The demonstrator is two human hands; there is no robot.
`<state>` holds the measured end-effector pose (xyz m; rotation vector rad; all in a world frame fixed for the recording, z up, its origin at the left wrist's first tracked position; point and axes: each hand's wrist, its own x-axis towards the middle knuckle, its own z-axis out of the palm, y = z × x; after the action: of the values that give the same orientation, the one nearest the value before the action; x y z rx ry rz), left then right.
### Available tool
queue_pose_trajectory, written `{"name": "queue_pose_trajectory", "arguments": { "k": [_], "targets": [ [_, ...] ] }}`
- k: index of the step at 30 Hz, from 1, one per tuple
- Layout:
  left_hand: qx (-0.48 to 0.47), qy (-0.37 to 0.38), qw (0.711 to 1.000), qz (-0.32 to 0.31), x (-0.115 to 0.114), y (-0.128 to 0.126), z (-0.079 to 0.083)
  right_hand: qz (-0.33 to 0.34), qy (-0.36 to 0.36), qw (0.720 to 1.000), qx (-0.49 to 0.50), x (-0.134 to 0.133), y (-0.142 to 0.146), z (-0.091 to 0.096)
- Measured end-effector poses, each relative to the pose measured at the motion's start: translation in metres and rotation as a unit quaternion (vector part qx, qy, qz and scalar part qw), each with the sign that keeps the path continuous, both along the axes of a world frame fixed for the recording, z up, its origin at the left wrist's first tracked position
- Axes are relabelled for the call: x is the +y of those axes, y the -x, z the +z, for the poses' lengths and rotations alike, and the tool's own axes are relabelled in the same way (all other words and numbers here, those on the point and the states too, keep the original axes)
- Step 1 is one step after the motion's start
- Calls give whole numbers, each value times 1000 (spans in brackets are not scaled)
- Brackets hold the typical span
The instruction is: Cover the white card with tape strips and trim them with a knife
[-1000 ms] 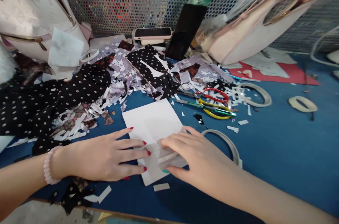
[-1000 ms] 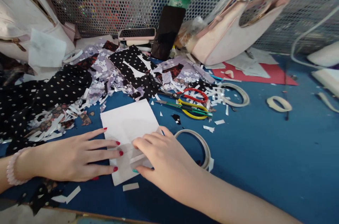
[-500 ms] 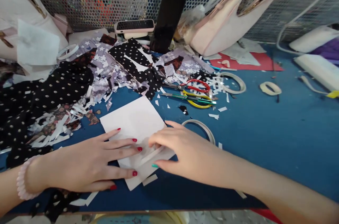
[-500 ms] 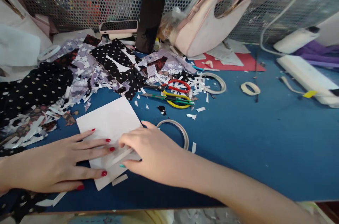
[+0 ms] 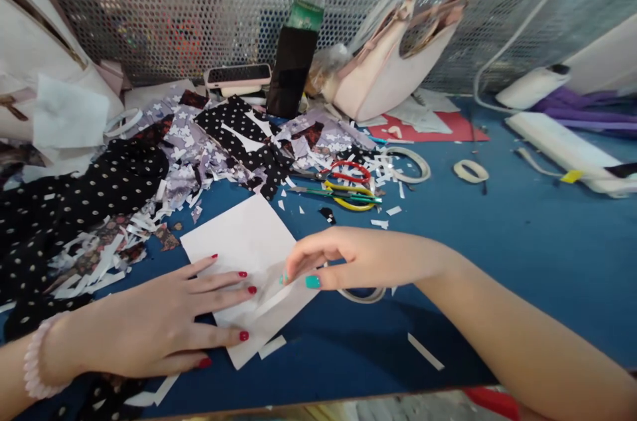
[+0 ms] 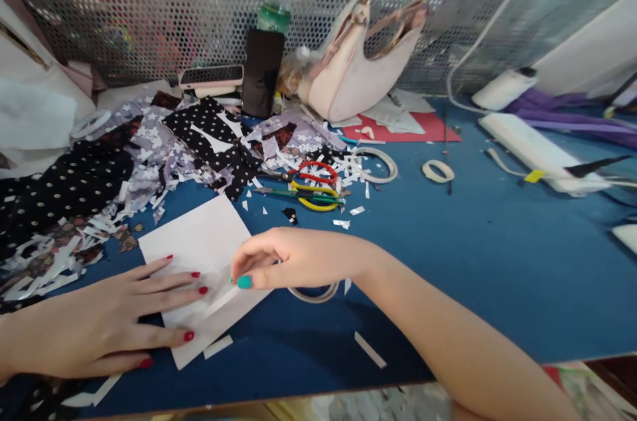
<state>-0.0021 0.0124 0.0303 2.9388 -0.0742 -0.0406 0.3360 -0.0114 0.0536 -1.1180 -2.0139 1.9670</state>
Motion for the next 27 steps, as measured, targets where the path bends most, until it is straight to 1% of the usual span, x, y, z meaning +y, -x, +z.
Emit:
{"name": "queue_pose_trajectory", "arguments": {
  "k": [2,3,6,9,12,15,19,22,27],
  "targets": [
    [6,-11,1000,-1,0,-1,3,6,4,1000,0,2,-4,0],
    [11,-16,1000,-2,0,-2,4,3,-4,1000,-7,2,-6,0],
    [25,-16,1000,-5,0,-3,6,-30,-58,997,-39,3,-11,-2],
    [30,0,999,-10,3,-3,5,-70,-104,990,-69,2,-8,-6],
    [33,10,999,-15,7,-2,2,-85,-171,969,-155,-3,2,-7],
    [31,15,999,-16,8,0,-1,-49,-219,945,-239,-9,13,-6],
    [29,30,999,-13,8,1,-2,-4,-234,931,-281,-13,18,-3],
    [24,39,999,-8,7,0,0,15,-227,936,-270,-11,13,-6],
    [10,56,998,10,5,-1,3,46,-214,952,-216,-6,3,-9]
  ]
}}
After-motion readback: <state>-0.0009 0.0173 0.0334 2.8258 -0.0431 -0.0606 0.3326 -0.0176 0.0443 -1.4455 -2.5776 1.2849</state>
